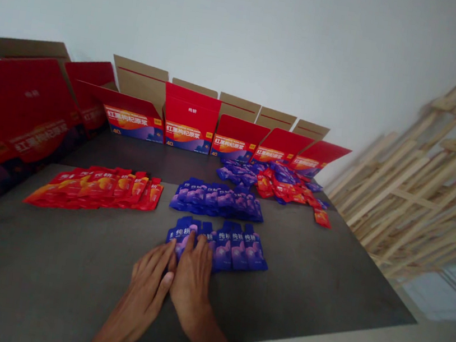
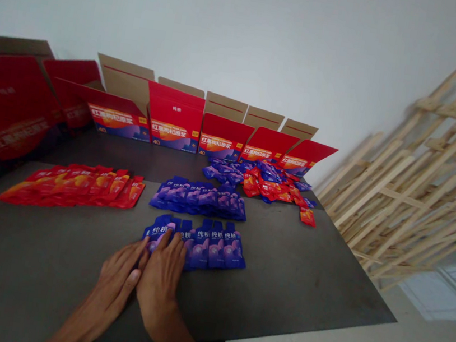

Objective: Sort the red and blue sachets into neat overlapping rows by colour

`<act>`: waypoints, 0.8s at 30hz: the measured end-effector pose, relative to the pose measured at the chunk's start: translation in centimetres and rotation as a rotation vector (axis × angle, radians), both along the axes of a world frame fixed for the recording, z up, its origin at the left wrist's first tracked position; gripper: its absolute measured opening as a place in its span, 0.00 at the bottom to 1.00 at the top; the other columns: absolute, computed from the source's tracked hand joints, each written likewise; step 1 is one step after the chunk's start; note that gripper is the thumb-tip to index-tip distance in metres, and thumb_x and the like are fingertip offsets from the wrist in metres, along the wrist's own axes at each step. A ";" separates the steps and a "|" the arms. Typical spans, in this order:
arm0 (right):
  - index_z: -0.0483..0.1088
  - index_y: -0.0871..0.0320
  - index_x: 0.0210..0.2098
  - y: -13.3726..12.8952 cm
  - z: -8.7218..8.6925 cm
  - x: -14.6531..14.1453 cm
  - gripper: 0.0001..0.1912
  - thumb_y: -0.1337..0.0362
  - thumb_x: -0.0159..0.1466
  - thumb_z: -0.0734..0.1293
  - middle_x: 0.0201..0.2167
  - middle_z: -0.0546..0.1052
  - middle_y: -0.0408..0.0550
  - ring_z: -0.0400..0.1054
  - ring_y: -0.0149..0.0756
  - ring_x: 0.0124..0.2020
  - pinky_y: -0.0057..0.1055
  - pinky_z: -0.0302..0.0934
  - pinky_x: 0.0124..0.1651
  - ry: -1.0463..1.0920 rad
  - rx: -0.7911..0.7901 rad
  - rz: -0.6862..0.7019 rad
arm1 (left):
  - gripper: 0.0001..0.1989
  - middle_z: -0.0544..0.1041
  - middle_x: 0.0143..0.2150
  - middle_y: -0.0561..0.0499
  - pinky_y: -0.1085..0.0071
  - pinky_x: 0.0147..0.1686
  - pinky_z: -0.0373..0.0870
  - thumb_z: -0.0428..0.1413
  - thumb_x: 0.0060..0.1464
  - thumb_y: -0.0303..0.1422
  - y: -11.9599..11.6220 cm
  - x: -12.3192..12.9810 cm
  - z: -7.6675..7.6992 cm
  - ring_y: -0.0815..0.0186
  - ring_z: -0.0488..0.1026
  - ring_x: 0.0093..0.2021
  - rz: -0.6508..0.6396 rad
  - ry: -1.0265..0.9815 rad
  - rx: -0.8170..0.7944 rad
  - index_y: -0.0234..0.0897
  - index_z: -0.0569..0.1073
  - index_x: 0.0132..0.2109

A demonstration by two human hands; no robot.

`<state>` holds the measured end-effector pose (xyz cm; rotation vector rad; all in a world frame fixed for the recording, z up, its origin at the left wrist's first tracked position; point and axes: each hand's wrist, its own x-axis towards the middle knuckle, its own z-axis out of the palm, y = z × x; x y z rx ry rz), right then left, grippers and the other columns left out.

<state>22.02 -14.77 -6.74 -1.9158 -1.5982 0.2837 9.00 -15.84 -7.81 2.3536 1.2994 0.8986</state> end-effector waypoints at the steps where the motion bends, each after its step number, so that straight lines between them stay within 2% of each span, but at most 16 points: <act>1: 0.53 0.59 0.73 -0.2 0.3 0.1 0.35 0.63 0.68 0.62 0.61 0.69 0.68 0.65 0.64 0.59 0.66 0.57 0.60 -0.010 -0.016 -0.001 | 0.28 0.68 0.69 0.45 0.48 0.65 0.65 0.41 0.71 0.39 0.0 0.0 -0.1 0.54 0.64 0.68 0.004 0.010 0.004 0.45 0.53 0.74; 5: 0.56 0.57 0.72 -0.6 2.5 2.1 0.32 0.54 0.72 0.60 0.61 0.69 0.66 0.65 0.63 0.59 0.64 0.57 0.59 -0.068 0.037 -0.021 | 0.29 0.68 0.69 0.45 0.47 0.64 0.65 0.42 0.71 0.38 0.1 0.1 -0.2 0.54 0.63 0.68 0.012 0.034 0.018 0.47 0.51 0.75; 8: 0.64 0.56 0.66 1.4 4.4 6.7 0.26 0.53 0.72 0.60 0.54 0.74 0.62 0.68 0.58 0.54 0.56 0.60 0.57 -0.130 0.120 -0.040 | 0.30 0.66 0.70 0.46 0.46 0.65 0.64 0.43 0.71 0.38 -0.1 0.2 0.2 0.54 0.61 0.70 0.008 0.045 0.005 0.48 0.47 0.76; 10: 0.68 0.59 0.61 4.3 5.5 10.8 0.24 0.54 0.72 0.59 0.52 0.75 0.61 0.68 0.55 0.53 0.52 0.59 0.58 -0.190 0.108 -0.072 | 0.31 0.64 0.71 0.47 0.46 0.66 0.63 0.43 0.71 0.37 -0.2 0.3 0.5 0.54 0.59 0.71 0.002 0.051 -0.001 0.49 0.46 0.76; 13: 0.72 0.60 0.56 10.2 6.7 17.0 0.20 0.57 0.72 0.59 0.51 0.75 0.60 0.67 0.50 0.54 0.44 0.59 0.59 -0.315 0.027 -0.102 | 0.31 0.63 0.73 0.48 0.46 0.66 0.63 0.43 0.71 0.36 -0.3 0.4 0.6 0.54 0.58 0.72 -0.010 0.061 -0.001 0.51 0.44 0.76; 16: 0.72 0.62 0.56 15.7 7.5 21.5 0.18 0.62 0.72 0.59 0.53 0.74 0.61 0.65 0.49 0.57 0.41 0.58 0.61 -0.432 -0.042 -0.124 | 0.32 0.61 0.73 0.48 0.46 0.67 0.63 0.44 0.71 0.36 -0.3 0.4 0.6 0.54 0.58 0.72 -0.013 0.072 0.004 0.51 0.42 0.76; 20: 0.69 0.64 0.61 20.5 7.6 24.0 0.22 0.59 0.71 0.63 0.58 0.72 0.63 0.66 0.49 0.58 0.39 0.59 0.60 -0.502 -0.095 -0.086 | 0.32 0.62 0.73 0.47 0.47 0.66 0.64 0.45 0.70 0.36 -0.4 0.4 0.6 0.53 0.58 0.72 0.002 0.083 0.002 0.49 0.44 0.76; 24: 0.70 0.63 0.61 23.2 6.8 24.5 0.24 0.57 0.70 0.67 0.57 0.75 0.63 0.69 0.49 0.57 0.38 0.61 0.58 -0.568 -0.183 -0.047 | 0.32 0.60 0.74 0.47 0.46 0.67 0.62 0.43 0.71 0.36 -0.6 0.5 0.3 0.54 0.55 0.73 0.014 0.089 -0.010 0.48 0.43 0.76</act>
